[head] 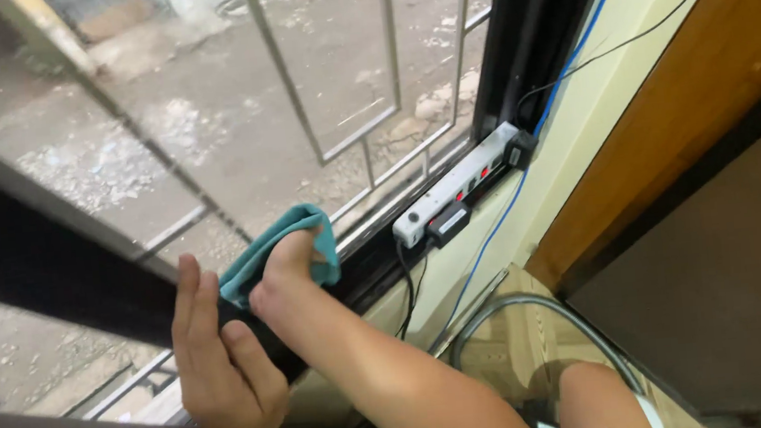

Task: Cleaning a window glass and frame with spray cleaner, a cloth, and a vacuum cleaner.

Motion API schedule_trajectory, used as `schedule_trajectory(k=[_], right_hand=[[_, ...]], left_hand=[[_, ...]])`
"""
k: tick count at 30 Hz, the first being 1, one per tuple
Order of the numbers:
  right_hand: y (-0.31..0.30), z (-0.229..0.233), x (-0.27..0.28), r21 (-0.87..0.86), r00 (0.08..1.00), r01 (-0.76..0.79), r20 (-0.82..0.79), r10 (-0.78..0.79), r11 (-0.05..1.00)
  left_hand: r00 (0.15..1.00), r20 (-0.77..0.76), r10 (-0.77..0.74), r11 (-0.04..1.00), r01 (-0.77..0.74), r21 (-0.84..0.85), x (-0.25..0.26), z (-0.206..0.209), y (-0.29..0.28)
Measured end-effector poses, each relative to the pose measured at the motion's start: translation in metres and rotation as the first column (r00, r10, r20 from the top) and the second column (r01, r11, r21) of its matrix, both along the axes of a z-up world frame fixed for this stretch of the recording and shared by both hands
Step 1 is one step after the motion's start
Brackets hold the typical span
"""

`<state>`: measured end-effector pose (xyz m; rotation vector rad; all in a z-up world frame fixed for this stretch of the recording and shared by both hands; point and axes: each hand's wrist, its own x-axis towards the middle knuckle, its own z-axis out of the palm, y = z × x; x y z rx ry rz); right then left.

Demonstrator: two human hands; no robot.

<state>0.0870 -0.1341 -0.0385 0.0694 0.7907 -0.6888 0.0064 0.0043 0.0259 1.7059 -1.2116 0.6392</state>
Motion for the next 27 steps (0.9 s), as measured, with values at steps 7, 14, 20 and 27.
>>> schedule_trajectory(k=[7,14,20,27], right_hand=[[-0.112,0.01,-0.02,-0.174,0.967,0.071,0.255,-0.025,0.982],[-0.178,0.047,-0.057,-0.26,0.959,0.125,-0.217,-0.184,0.958],[-0.29,0.026,-0.079,-0.528,0.701,0.032,-0.593,-0.396,0.848],[-0.348,0.012,-0.089,-0.599,0.575,-0.051,-0.672,-0.467,0.799]], left_hand=[[0.998,0.047,0.035,0.999,-0.035,0.014,0.005,-0.003,-0.044],[0.988,0.006,0.156,0.987,-0.156,0.028,0.011,-0.016,-0.07],[0.976,-0.006,0.219,0.971,-0.218,0.098,0.017,-0.019,-0.077],[0.947,0.075,0.311,0.939,-0.319,0.128,0.017,-0.019,-0.083]])
